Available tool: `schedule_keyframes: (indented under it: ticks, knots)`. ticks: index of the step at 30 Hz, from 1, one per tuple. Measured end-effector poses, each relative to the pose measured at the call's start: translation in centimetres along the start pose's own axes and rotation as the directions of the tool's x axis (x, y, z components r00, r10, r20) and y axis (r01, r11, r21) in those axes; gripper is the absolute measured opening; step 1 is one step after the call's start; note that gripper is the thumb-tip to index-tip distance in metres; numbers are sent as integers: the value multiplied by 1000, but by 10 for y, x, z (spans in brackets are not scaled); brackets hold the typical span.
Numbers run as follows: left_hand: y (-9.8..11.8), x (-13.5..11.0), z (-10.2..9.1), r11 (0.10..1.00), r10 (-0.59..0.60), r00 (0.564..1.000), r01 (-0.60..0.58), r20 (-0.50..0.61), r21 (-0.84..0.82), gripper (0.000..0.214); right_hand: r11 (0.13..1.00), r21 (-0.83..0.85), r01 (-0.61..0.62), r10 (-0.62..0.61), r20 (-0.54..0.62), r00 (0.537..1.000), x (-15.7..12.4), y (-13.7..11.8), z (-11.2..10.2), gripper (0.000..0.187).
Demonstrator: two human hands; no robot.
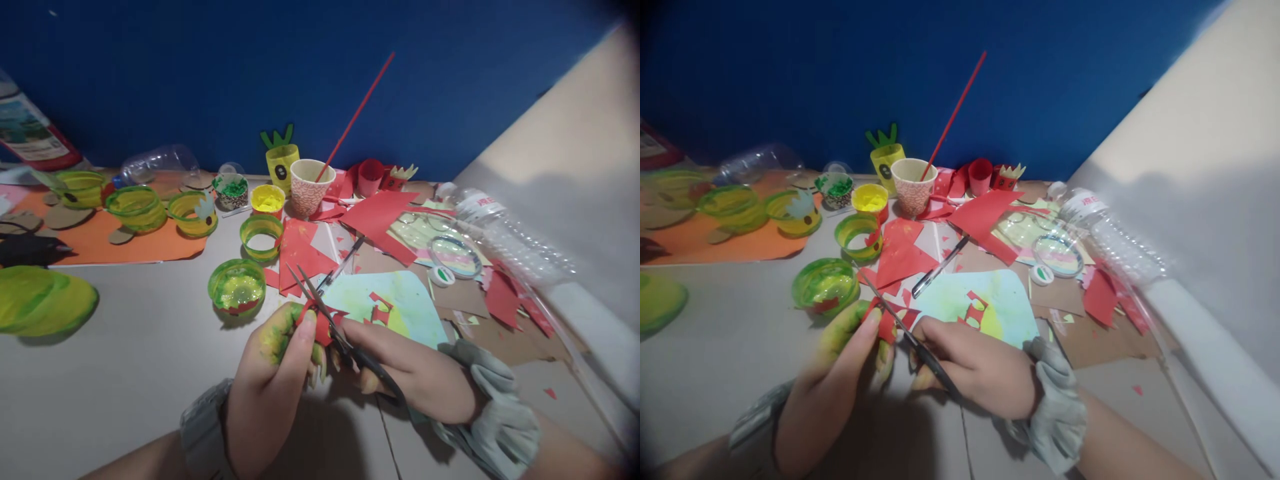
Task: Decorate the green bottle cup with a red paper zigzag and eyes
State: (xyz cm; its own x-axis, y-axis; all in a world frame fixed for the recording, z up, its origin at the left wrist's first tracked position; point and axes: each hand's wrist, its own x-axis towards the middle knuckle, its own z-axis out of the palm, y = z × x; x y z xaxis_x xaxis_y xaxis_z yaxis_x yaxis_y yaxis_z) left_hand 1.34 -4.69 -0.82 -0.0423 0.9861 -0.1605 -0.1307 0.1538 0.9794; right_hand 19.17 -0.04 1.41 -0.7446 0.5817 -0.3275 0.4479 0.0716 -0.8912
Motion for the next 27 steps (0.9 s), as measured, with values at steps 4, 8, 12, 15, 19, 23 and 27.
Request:
schedule_keyframes:
  ticks: [4, 8, 12, 15, 19, 23, 27]
  knots:
    - [9, 2, 1, 1000, -25, 999, 25, 39, 2, 33, 999, 8, -35, 36, -43, 998, -1, 1, 2, 39]
    - [13, 3, 2, 1000, -21, 999, 21, 32, 4, 31, 999, -2, -39, 39, -6, 999, -1, 2, 1, 44]
    - [7, 1, 1, 999, 19, 1000, -19, 1, -26, 27, 999, -16, -45, 45, -20, 999, -2, 4, 1, 47]
    - [4, 0, 1, 999, 31, 999, -31, -8, -39, 26, 999, -24, -44, 43, -21, 999, -2, 4, 2, 45]
    - [5, 0, 1, 999, 34, 999, -34, 15, -33, 27, 998, -38, -50, 49, -27, 998, -3, 4, 2, 34]
    - [9, 0, 3, 999, 37, 999, -37, 12, -29, 28, 997, -57, -48, 48, -4, 999, -2, 4, 2, 22]
    - [13, 0, 3, 1000, 14, 999, -14, -37, -16, 30, 996, -78, -52, 50, -27, 998, -2, 3, 2, 19]
